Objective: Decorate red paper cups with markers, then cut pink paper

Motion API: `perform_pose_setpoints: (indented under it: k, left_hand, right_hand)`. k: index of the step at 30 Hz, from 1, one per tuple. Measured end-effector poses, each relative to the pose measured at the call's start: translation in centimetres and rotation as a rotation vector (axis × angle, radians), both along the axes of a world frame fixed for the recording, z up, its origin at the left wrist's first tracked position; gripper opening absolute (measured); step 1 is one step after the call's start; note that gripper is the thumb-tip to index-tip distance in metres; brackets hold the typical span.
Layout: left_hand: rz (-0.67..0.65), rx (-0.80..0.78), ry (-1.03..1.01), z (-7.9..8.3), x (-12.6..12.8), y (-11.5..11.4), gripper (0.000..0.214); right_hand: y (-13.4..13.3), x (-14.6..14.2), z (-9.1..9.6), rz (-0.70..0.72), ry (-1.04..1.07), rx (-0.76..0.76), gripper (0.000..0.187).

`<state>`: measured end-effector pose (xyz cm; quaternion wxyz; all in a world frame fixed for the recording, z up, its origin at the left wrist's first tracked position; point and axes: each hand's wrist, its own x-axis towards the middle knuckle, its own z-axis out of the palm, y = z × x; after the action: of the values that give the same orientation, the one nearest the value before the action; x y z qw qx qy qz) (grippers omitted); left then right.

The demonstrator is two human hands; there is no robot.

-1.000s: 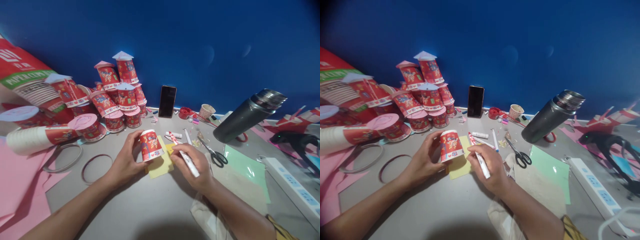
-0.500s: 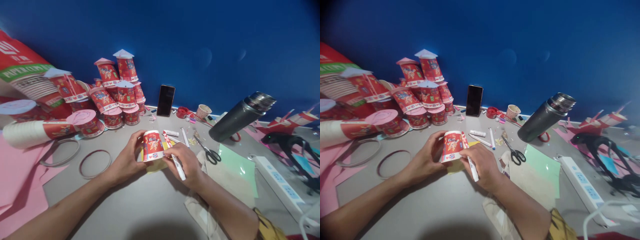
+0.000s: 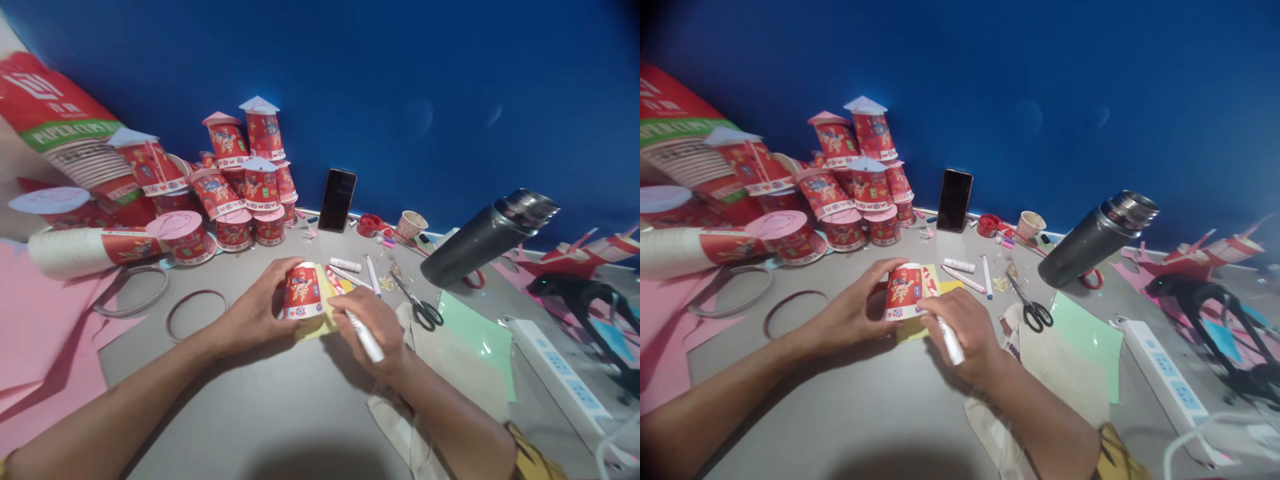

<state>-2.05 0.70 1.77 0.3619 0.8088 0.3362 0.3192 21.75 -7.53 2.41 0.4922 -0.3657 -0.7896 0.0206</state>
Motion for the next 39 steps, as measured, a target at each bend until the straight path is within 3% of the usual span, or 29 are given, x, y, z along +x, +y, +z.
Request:
perform_pose_setpoints:
  k: [5,8,12,39]
  left_hand:
    - [0.059,0.155,-0.005,-0.5,0.2,0.2,0.077]
    - [0.060,0.202,-0.010,-1.0,0.1,0.2,0.081]
    - [0.039,0.244,0.018,-1.6,0.0,0.2,0.086]
    - [0.048,0.242,0.022,-1.4,0.1,0.2,0.082]
  right_hand:
    - [-0.5,0.4,1.5,0.010,0.174,-0.082,0.019]
    - [-0.6,-0.3,1.3,0.038,0.168,-0.123,0.013]
    - [-0.5,-0.8,1.0,0.070,0.113,-0.063,0.014]
    - [-0.5,-0.6,0.8,0.070,0.055,-0.098,0.010]
